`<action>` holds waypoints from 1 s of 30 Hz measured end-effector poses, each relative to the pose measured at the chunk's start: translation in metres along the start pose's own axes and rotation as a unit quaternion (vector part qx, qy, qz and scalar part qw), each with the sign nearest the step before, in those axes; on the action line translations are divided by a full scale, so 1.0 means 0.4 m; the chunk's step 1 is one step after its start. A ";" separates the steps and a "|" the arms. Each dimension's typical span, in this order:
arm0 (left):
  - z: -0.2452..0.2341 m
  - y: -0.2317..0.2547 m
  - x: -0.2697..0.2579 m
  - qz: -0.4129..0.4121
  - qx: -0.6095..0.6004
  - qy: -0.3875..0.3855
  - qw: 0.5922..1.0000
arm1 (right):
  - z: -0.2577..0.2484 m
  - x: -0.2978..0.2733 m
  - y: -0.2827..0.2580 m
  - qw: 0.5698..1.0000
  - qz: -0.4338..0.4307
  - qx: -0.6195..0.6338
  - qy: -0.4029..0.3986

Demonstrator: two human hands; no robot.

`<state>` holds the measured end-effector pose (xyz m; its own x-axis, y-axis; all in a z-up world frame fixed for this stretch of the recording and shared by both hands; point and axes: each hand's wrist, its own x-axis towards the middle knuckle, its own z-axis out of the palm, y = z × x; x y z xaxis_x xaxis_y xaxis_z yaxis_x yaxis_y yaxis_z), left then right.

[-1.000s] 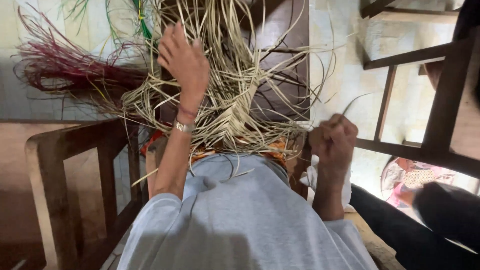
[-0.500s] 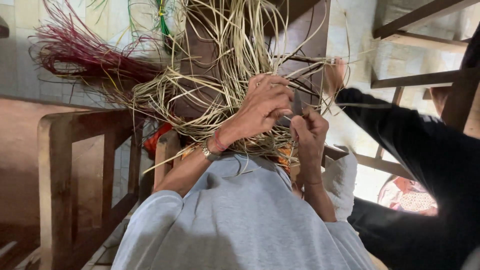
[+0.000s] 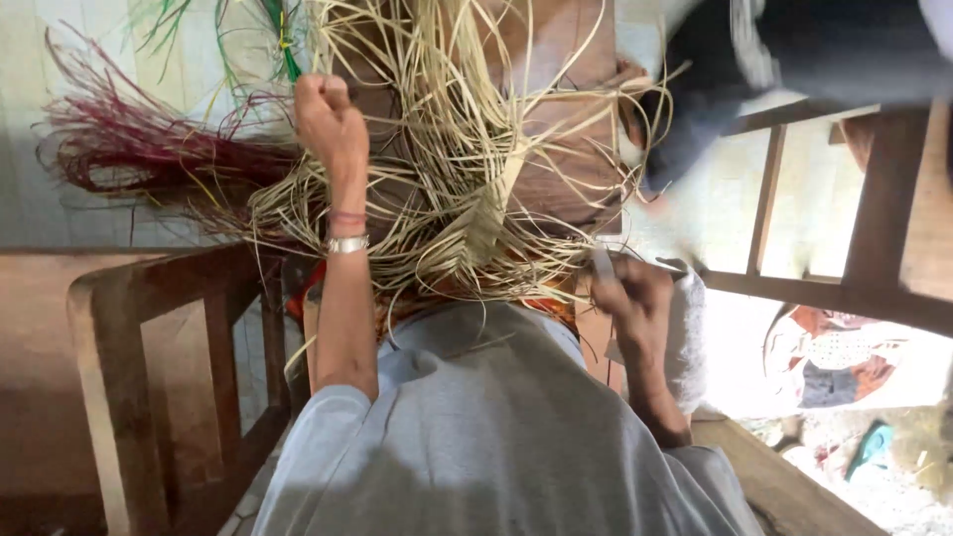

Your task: Weaving and braiding long strands of natural fiber to create a craft item, using a small blade to assist in tucking and trimming.

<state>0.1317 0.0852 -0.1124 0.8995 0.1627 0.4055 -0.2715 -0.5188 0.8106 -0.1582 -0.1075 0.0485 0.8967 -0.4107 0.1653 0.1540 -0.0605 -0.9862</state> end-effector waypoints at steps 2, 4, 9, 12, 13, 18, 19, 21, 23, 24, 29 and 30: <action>-0.026 0.007 -0.006 -0.062 0.160 -0.086 0.981 | -0.016 0.044 0.065 0.947 0.101 -0.302 -0.044; -0.091 0.174 -0.028 -0.037 0.152 -0.113 0.981 | -0.022 0.067 0.126 0.908 0.133 -0.390 -0.072; -0.178 0.310 -0.081 0.075 0.061 -0.184 0.978 | -0.047 0.067 0.193 0.828 0.201 -0.509 -0.121; -0.197 0.316 -0.090 0.106 0.040 -0.244 0.963 | -0.078 0.047 0.182 0.851 0.197 -0.480 -0.086; -0.203 0.318 -0.091 0.094 0.032 -0.258 0.961 | -0.087 0.043 0.177 0.833 0.196 -0.506 -0.106; -0.161 0.292 -0.121 0.082 0.023 -0.284 0.955 | -0.045 0.106 0.228 0.809 0.177 -0.540 -0.152; -0.150 0.285 -0.128 0.091 0.023 -0.302 0.949 | -0.044 0.122 0.276 0.811 0.124 -0.553 -0.142; -0.148 0.280 -0.126 0.103 0.027 -0.316 0.943 | -0.021 0.163 0.316 0.814 0.065 -0.562 -0.132; -0.164 0.286 -0.119 0.094 0.012 -0.349 0.932 | 0.015 0.204 0.297 0.778 0.000 -0.609 -0.154; -0.173 0.287 -0.107 0.096 0.014 -0.347 0.933 | 0.018 0.206 0.263 0.779 -0.003 -0.608 -0.153; -0.187 0.284 -0.078 0.045 0.025 -0.330 0.942 | -0.024 0.276 0.043 0.880 -0.037 -0.370 -0.295; -0.174 0.279 -0.082 0.044 0.024 -0.333 0.942 | -0.074 0.325 0.069 0.880 -0.034 -0.371 -0.295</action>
<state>0.0481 0.0805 -0.0055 0.8941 -0.4360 0.1022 -0.3532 -0.5462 0.7595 -0.0495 -0.1893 0.0424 0.9890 0.1473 -0.0162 0.0982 -0.7334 -0.6727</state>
